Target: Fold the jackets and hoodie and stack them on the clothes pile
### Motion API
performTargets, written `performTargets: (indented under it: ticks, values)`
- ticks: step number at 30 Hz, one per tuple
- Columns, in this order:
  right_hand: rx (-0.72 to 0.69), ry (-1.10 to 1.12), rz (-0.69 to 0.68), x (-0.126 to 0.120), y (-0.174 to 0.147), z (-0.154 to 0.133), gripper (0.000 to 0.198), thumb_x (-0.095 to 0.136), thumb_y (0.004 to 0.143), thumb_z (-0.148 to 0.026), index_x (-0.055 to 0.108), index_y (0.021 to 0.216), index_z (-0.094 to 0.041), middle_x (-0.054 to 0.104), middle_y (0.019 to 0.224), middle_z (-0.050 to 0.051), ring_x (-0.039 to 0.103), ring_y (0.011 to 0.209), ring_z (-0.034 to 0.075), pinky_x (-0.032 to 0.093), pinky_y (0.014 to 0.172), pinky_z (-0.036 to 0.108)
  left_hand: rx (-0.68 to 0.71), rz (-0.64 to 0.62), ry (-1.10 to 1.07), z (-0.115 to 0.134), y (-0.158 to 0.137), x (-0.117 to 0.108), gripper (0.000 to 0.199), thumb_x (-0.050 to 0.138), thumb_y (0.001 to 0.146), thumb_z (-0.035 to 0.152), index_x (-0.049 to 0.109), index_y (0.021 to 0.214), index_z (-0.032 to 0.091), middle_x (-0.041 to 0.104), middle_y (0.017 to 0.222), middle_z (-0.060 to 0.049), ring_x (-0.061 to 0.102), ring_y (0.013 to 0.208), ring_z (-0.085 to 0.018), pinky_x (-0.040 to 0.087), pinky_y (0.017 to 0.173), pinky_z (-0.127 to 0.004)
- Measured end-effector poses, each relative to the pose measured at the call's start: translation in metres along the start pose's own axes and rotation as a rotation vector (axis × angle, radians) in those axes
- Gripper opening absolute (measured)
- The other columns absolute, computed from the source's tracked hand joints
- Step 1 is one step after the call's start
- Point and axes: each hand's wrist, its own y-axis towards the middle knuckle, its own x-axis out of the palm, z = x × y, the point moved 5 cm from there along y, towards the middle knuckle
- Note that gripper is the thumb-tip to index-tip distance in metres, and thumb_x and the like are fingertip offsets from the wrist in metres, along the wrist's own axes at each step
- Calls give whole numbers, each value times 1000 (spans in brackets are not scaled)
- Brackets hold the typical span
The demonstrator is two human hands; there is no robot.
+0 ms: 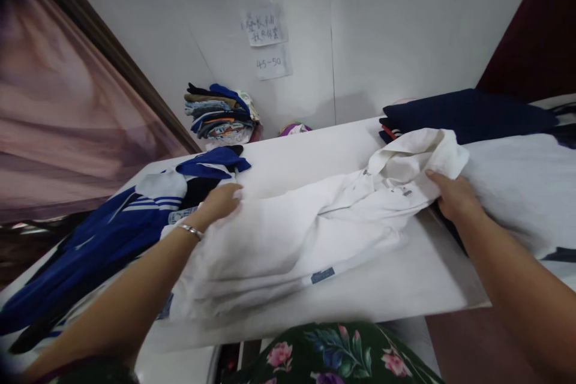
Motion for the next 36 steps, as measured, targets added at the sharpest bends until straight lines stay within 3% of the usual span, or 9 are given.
performTargets:
  ticks: [2,5,9,14,19,23,27,31,36]
  values:
    - [61,146,-14,1,2,4,28,65,74,-21,64,102,-20,66,115,14,64,100,23,55,80,30,227,129,-80,64,-7,6,49,45,89,29,49,135,14,48,143,-12,41,134,-22,29,113,-35]
    - [133,303,-42,-4,0,10,29,68,70,-17,65,99,-22,65,119,11,63,103,23,53,86,30,451,71,-145,141,-20,38,55,46,92,40,40,142,19,34,153,-11,29,142,-25,24,115,-46]
    - [72,277,-135,-23,-12,5,40,71,71,-23,63,110,-24,65,119,9,62,106,23,51,90,32,477,-55,-198,168,-26,68,51,40,95,39,38,143,21,30,154,-10,26,143,-25,22,115,-51]
    - [-391,-105,30,-55,-25,-29,65,70,73,-31,50,134,-23,47,143,12,50,126,27,46,101,39,431,-53,-327,167,1,39,44,38,96,38,52,133,19,42,148,-8,36,138,-20,27,115,-37]
    - [-887,-582,92,-39,-22,-77,53,58,85,-42,53,131,-15,50,139,17,44,130,29,37,108,43,394,153,-493,238,40,-19,38,46,93,33,57,126,18,59,132,-7,54,120,-20,38,107,-31]
    - [-786,-870,91,-14,4,-90,67,59,82,-48,47,135,-10,58,126,22,54,115,39,43,93,53,441,182,-479,318,69,-41,41,49,91,29,52,131,19,57,132,-8,55,118,-20,40,103,-31]
    - [-750,-979,69,-7,22,-90,50,52,84,-29,53,131,-13,66,105,18,60,98,35,47,81,45,417,190,-382,369,90,-44,53,52,90,32,39,139,18,49,135,-14,55,117,-25,42,96,-36]
    - [-692,-706,56,-26,33,-88,44,49,82,-25,60,124,-20,68,101,9,63,85,25,49,77,38,399,228,-335,395,105,-47,59,54,89,38,33,141,19,48,133,-15,55,114,-27,42,91,-37]
    - [-573,-371,42,-46,35,-88,39,59,77,-33,67,113,-22,69,93,5,61,73,19,51,76,37,344,258,-376,408,129,-66,36,46,92,40,58,116,17,58,122,-15,57,110,-26,41,90,-36]
